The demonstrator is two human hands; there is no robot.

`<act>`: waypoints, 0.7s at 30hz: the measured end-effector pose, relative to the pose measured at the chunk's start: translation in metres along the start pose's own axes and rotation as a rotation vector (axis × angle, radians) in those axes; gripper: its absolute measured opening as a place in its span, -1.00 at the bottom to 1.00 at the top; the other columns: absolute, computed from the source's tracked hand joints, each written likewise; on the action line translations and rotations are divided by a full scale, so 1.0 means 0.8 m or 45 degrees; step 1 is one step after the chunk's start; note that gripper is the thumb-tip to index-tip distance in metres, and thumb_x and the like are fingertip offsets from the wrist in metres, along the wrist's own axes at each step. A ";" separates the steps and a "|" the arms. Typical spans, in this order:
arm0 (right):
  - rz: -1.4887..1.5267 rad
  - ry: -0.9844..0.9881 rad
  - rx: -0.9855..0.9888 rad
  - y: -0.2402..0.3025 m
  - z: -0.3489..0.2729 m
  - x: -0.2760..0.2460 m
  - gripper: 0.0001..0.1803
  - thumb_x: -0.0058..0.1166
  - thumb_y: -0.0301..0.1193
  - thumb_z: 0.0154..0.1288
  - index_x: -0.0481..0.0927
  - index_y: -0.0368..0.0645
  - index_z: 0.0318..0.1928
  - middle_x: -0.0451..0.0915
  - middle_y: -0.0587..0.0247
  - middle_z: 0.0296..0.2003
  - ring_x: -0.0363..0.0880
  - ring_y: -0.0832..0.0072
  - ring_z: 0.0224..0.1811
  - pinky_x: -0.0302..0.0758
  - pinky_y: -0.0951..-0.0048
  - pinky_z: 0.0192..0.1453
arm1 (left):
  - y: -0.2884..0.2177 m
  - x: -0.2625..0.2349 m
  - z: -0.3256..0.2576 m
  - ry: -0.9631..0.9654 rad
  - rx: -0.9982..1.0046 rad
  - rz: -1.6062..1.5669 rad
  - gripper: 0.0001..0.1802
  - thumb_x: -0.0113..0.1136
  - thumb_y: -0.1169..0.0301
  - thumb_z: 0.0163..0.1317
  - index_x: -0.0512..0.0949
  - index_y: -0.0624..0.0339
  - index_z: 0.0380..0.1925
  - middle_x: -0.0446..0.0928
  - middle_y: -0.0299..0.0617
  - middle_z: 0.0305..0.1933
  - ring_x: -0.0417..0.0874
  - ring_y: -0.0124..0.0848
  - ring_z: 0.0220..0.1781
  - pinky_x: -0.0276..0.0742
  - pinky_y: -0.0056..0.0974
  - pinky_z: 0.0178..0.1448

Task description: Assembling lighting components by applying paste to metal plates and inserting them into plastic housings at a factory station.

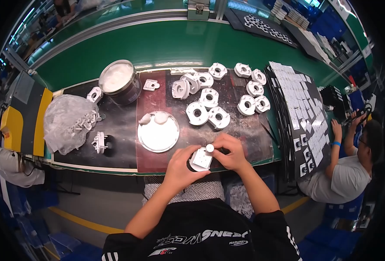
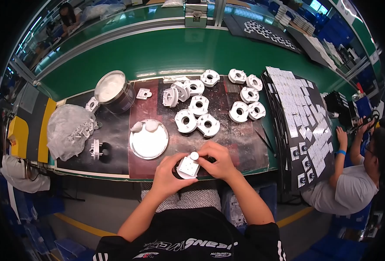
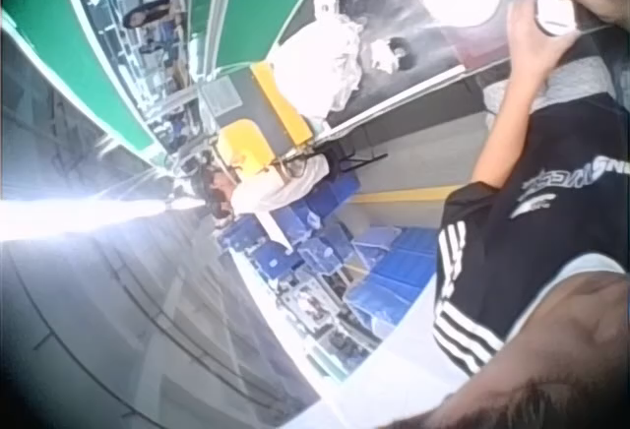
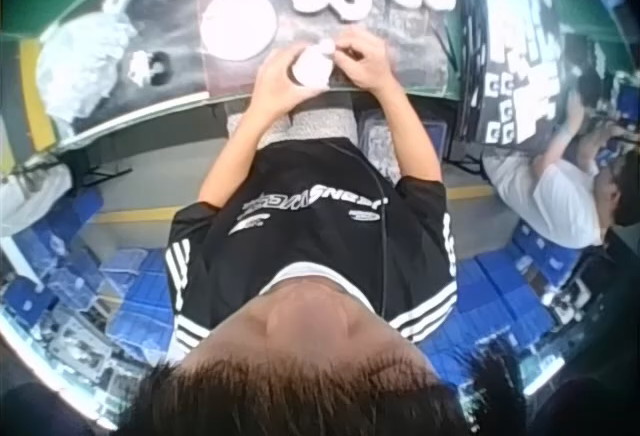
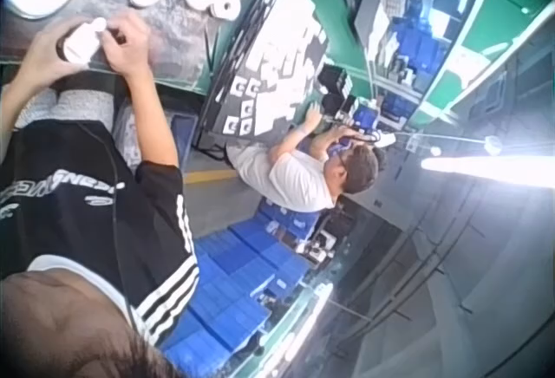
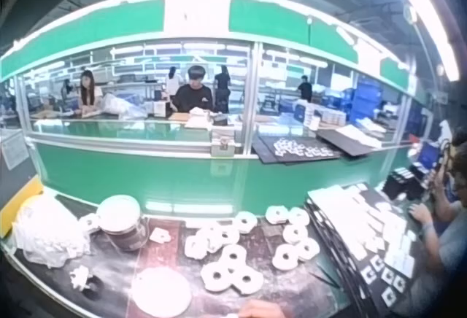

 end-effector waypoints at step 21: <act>0.002 0.055 -0.026 -0.004 0.005 0.001 -0.85 0.39 -0.58 0.27 0.74 -0.26 -0.16 0.66 0.24 -0.29 0.64 0.44 -0.30 0.54 0.42 -0.25 | 0.007 0.005 -0.001 -0.040 0.050 0.013 -0.14 0.73 0.31 -0.20 0.59 0.14 0.22 0.68 -0.12 0.11 0.63 -0.10 0.14 0.58 -0.07 0.26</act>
Point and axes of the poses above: each hand's wrist, its own z-axis towards the middle knuckle, its own x-axis out of the palm, y = z × x, the point moved 2 cm from there along z, towards the middle knuckle
